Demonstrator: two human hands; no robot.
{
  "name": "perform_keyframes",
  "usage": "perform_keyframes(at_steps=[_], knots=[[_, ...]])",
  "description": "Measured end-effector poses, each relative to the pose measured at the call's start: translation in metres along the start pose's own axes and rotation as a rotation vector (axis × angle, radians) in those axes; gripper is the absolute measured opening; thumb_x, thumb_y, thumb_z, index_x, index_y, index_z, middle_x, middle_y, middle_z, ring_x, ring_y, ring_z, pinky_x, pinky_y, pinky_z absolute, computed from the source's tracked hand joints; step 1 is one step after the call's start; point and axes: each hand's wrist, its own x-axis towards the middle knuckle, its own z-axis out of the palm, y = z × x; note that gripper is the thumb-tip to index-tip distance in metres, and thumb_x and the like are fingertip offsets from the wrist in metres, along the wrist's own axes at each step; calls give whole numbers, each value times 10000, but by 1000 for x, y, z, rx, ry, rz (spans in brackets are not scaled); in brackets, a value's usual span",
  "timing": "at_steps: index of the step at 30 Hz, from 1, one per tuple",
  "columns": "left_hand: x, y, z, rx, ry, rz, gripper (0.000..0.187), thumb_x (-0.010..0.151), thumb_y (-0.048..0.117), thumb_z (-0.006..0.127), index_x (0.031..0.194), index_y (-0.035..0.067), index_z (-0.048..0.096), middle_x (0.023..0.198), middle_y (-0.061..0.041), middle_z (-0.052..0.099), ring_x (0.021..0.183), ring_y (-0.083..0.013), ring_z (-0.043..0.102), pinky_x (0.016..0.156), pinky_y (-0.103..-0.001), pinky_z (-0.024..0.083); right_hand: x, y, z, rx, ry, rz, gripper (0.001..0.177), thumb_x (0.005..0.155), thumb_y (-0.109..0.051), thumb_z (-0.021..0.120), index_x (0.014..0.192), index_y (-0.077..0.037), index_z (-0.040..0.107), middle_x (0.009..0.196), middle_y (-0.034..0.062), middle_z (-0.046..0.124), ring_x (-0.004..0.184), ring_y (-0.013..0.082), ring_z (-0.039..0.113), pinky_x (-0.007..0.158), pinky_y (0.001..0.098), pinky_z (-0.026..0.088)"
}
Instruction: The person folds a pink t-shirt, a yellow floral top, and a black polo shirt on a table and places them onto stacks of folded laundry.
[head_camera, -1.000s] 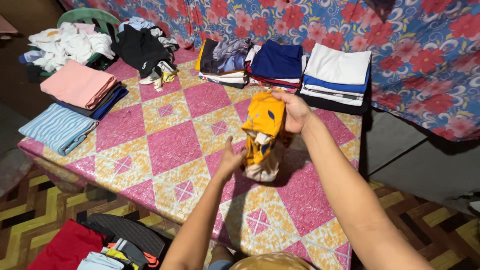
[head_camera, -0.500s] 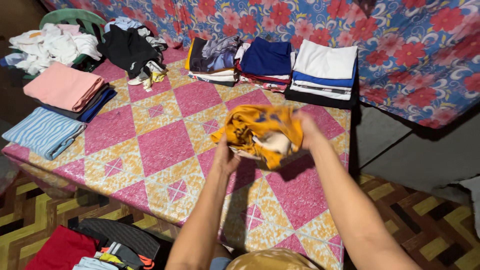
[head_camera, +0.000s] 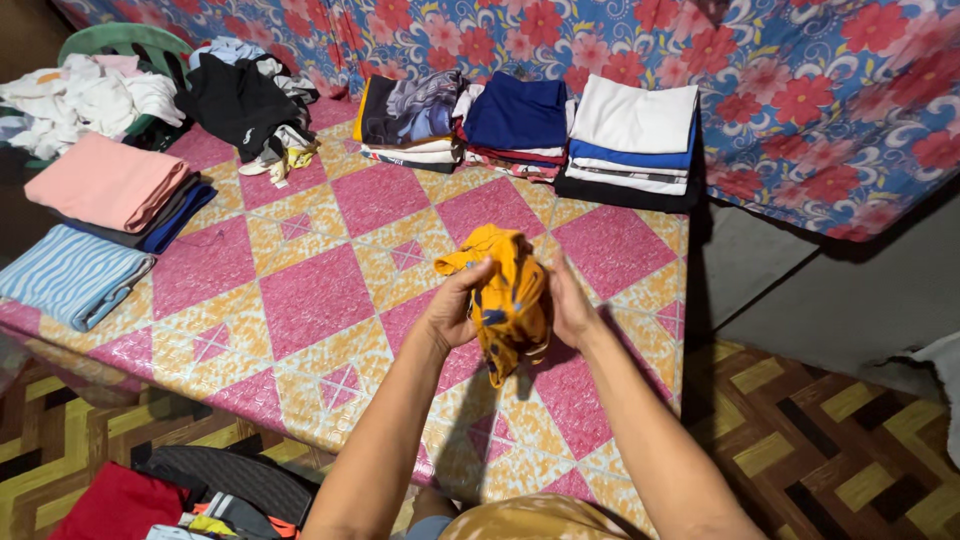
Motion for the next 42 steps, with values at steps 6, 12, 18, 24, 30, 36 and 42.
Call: perform_keyframes(at_steps=[6, 12, 18, 24, 30, 36, 42], knots=[[1, 8, 21, -15, -100, -69, 443, 1006, 295, 634, 1344, 10, 604, 1247, -161, 713, 1103, -279, 723, 982, -438, 591, -16, -31, 26, 363, -143, 123, 892, 867, -751, 425, 1458, -88, 514, 1433, 124, 609, 1315, 311, 569, 1113, 508, 433], [8, 32, -19, 290, 340, -116, 392, 1012, 333, 582, 1212, 8, 673, 1116, -149, 763, 941, -243, 753, 870, -422, 619, -4, -31, -32, 205, -1, -21, 387, 988, -214, 658, 1294, 19, 616, 1212, 169, 719, 1098, 282, 710, 983, 438, 576], [-37, 49, -146, 542, 672, -159, 299, 1030, 317, 626, 1002, 24, 680, 824, -112, 693, 645, -214, 624, 500, -333, 501, 15, -74, -91, 107, 321, -275, 218, 1057, -191, 581, 1158, -9, 645, 1068, 95, 736, 941, 195, 728, 870, 352, 593], [-34, 47, -148, 1560, 749, -179, 438, 974, 395, 727, 873, -31, 708, 724, -130, 686, 680, -250, 619, 574, -387, 482, 13, -121, -55, -202, 34, -167, 239, 1018, -182, 601, 1142, 5, 682, 995, 60, 745, 848, 132, 703, 799, 280, 562], [11, 51, 24, 1132, 183, 497, 520, 967, 252, 653, 1433, 53, 536, 1440, -135, 612, 1350, -248, 573, 1144, -376, 452, -2, -168, -7, -539, -430, -82, 257, 976, -205, 684, 1073, 21, 756, 987, 41, 766, 879, 83, 674, 825, 236, 533], [31, 49, 101, 976, -100, 292, 425, 1057, 271, 608, 1429, 67, 593, 1000, -19, 569, 843, -91, 505, 719, -267, 402, -12, -221, 23, -603, -387, -192, 267, 922, -183, 739, 1091, 23, 746, 942, 34, 756, 835, 97, 674, 767, 247, 541], [23, 81, 96, 1176, 110, -44, 431, 1021, 430, 622, 1076, 26, 759, 797, 1, 698, 622, -73, 587, 528, -248, 427, -9, -238, -9, -385, -268, -397, 225, 970, -148, 770, 1095, 36, 734, 961, 25, 716, 837, 87, 624, 781, 247, 503]])
